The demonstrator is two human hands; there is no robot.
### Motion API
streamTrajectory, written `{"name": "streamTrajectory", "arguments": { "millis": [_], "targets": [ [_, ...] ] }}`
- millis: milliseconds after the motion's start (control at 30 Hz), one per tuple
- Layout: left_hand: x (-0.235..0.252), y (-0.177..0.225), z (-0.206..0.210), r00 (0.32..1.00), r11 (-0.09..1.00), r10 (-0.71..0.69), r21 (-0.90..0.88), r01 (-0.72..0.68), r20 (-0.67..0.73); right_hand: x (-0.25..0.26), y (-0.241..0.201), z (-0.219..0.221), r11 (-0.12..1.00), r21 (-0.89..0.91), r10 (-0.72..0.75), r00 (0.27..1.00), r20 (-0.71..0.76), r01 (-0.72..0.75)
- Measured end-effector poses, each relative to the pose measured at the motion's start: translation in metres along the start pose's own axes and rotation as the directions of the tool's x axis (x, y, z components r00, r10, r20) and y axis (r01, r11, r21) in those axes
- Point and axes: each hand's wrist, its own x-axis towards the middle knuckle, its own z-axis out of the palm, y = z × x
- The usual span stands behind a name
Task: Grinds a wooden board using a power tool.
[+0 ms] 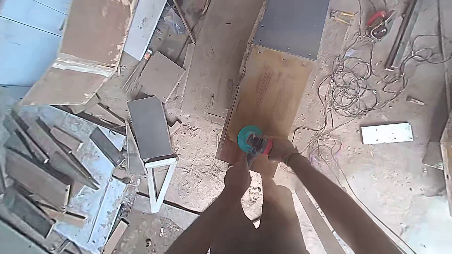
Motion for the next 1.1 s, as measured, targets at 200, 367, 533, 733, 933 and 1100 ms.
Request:
{"name": "streamTrajectory", "arguments": {
  "millis": [200, 367, 533, 733, 933, 1100],
  "targets": [
    [-0.002, -0.071, 0.075, 0.998, 1.000, 0.001, -0.015, 0.000, 0.056, -0.009, -0.031, 0.098, 0.996, -0.023, 0.084, 0.997, 0.002, -0.083],
    [-0.003, -0.100, 0.095, 0.989, 0.987, 0.150, -0.065, -0.149, 0.003, -0.028, -0.036, 0.146, 0.979, 0.020, 0.205, 0.973, -0.109, -0.204],
    [0.009, -0.056, 0.044, 0.885, 0.886, 0.462, -0.019, -0.464, -0.063, -0.046, 0.001, 0.137, 0.878, 0.306, 0.448, 0.855, -0.261, -0.367],
    [-0.005, -0.097, 0.023, 0.925, 0.923, 0.375, -0.063, -0.379, -0.064, -0.021, -0.030, 0.144, 0.906, 0.312, 0.367, 0.899, -0.238, -0.287],
    [0.015, -0.189, 0.048, 0.979, 0.981, 0.196, 0.007, -0.196, -0.056, 0.002, -0.124, 0.174, 0.964, 0.178, 0.234, 0.949, -0.213, -0.198],
    [0.023, -0.207, 0.093, 0.985, 0.978, 0.169, -0.113, -0.172, -0.042, -0.005, -0.140, 0.175, 0.971, -0.098, 0.197, 0.964, -0.178, -0.216]
  ]
}}
